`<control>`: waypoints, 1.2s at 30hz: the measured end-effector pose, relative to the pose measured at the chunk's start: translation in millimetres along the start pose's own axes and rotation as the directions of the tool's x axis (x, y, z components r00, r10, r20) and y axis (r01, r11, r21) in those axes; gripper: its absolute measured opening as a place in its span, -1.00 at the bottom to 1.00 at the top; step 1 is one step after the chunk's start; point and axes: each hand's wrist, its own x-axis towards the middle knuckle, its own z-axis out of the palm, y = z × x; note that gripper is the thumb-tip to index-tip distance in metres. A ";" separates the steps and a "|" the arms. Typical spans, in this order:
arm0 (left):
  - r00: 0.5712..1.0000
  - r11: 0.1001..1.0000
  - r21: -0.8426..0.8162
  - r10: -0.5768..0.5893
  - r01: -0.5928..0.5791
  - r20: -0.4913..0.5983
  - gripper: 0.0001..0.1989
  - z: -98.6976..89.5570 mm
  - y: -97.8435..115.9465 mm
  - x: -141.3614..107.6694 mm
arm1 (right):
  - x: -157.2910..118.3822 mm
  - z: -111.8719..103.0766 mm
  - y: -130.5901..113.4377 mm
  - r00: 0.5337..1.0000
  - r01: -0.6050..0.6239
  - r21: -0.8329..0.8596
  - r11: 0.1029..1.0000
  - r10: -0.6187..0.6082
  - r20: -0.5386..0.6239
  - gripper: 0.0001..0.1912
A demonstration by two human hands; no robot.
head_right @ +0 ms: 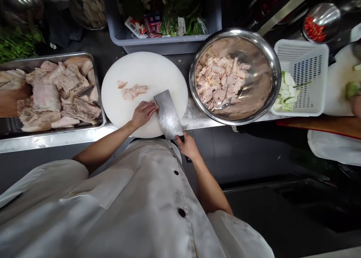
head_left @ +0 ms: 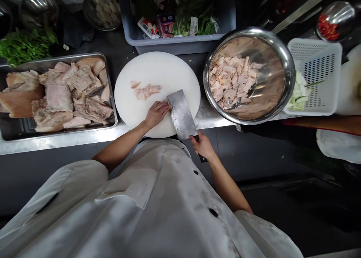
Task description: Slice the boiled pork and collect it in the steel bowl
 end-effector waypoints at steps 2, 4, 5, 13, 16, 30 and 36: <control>1.000 1.000 0.006 -0.010 0.010 0.000 -0.72 0.6 -0.6 -0.7 | 11.0 2.7 -5.4 1.000 0.012 0.008 1.000 -0.011 -0.015 -0.73; 1.000 1.000 0.007 -0.015 0.015 -0.002 -0.72 0.6 -0.4 -0.9 | 25.0 7.0 -12.6 0.999 0.026 0.038 0.999 -0.025 -0.029 -0.74; 1.000 1.000 0.007 -0.016 0.016 -0.002 -0.72 0.5 0.0 -1.0 | 28.4 8.9 -14.2 0.999 0.030 0.052 0.998 -0.028 -0.034 -0.74; 1.000 0.999 0.026 -0.026 0.026 -0.002 -0.71 0.2 -0.1 -0.6 | 2.7 6.7 4.5 0.998 -0.006 0.065 0.998 0.002 0.058 -0.72; 0.999 0.999 0.044 -0.031 0.032 -0.008 -0.74 -0.9 0.4 -1.1 | 25.8 12.2 -10.4 1.000 0.014 0.060 0.998 -0.015 0.018 -0.76; 0.940 0.970 0.107 -0.178 0.217 -0.291 -0.82 -12.9 -53.3 41.0 | -58.5 -64.5 59.6 0.950 -0.074 0.003 0.997 0.070 0.305 -0.64; 0.999 0.996 0.084 0.021 -0.019 -0.030 -0.80 -15.1 -15.9 29.2 | -43.9 -33.5 55.2 0.992 -0.108 0.229 0.967 0.089 0.093 -0.52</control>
